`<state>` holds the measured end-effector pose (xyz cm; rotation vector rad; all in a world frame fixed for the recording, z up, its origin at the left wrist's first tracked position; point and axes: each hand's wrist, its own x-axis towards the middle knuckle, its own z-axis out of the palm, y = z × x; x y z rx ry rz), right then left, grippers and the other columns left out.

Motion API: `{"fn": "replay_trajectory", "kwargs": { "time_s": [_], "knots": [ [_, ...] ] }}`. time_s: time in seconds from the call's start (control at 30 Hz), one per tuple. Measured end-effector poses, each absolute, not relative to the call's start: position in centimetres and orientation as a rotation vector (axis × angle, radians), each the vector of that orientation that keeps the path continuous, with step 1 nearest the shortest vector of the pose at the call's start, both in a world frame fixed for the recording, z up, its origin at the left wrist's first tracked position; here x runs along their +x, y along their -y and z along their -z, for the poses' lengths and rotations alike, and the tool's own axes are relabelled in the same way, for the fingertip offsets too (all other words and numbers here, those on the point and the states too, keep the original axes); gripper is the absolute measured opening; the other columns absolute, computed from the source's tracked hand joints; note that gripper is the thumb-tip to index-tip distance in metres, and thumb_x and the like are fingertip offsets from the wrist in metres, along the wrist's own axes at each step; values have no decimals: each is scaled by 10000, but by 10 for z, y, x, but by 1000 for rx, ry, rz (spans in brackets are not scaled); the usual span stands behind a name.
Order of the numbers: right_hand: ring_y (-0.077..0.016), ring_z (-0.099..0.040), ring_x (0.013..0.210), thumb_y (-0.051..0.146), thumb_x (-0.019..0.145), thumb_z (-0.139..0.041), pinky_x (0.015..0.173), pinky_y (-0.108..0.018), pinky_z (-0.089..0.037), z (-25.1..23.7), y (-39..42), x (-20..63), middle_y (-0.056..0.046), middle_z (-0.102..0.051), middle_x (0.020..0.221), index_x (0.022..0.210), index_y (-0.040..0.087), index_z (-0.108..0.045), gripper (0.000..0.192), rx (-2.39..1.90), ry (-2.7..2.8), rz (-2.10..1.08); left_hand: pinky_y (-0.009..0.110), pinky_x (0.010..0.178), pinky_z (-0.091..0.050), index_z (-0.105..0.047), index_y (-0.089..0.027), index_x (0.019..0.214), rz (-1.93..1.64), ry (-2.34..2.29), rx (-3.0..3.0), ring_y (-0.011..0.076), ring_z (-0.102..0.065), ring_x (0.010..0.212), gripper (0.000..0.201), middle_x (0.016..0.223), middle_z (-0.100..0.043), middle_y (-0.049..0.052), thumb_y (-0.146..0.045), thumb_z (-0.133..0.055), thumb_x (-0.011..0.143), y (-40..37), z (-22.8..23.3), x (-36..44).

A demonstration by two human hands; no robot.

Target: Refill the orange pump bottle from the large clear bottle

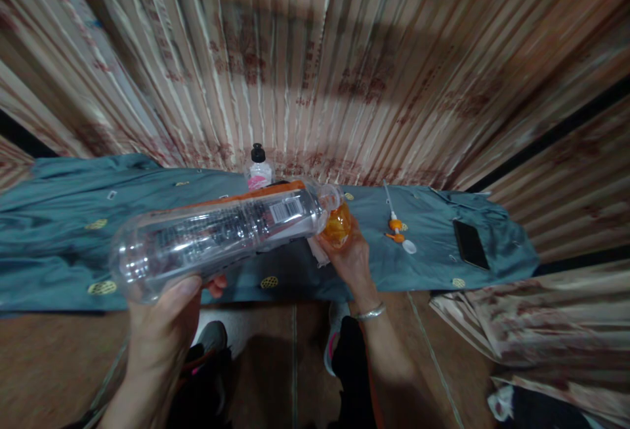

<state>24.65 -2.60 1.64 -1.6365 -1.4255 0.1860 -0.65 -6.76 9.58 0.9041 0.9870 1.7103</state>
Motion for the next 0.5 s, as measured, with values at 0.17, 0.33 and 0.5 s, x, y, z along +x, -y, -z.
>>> {"fn": "replay_trajectory", "kwargs": {
  "time_s": [0.17,0.33,0.5],
  "knots": [
    [-314,-694,1114,504,768,-737,934,-477,-579,-15,25,247,-159,-704,1239,1376,161,-495,739,-1639,1415,-197,224,405,-492,-684,-228,902,-1716,-1047,909,165,-593,461,390,510,-666,-23,-236,-754,518,68,-98,-6],
    [-314,-704,1093,504,753,-747,922,-463,-582,-15,25,247,-158,-711,1222,1358,150,-508,740,-1652,1407,-210,233,394,-483,-695,-243,959,-1722,-1060,916,166,-580,452,449,512,-658,-38,-229,-744,514,66,-99,-3],
    [-293,-717,1051,495,772,-741,889,-432,-593,-17,26,247,-128,-720,1199,1331,182,-530,674,-1638,1426,-205,235,411,-481,-687,-243,1002,-1715,-1008,914,173,-604,472,476,520,-665,-37,-205,-775,536,67,-95,-6]
  ]
}}
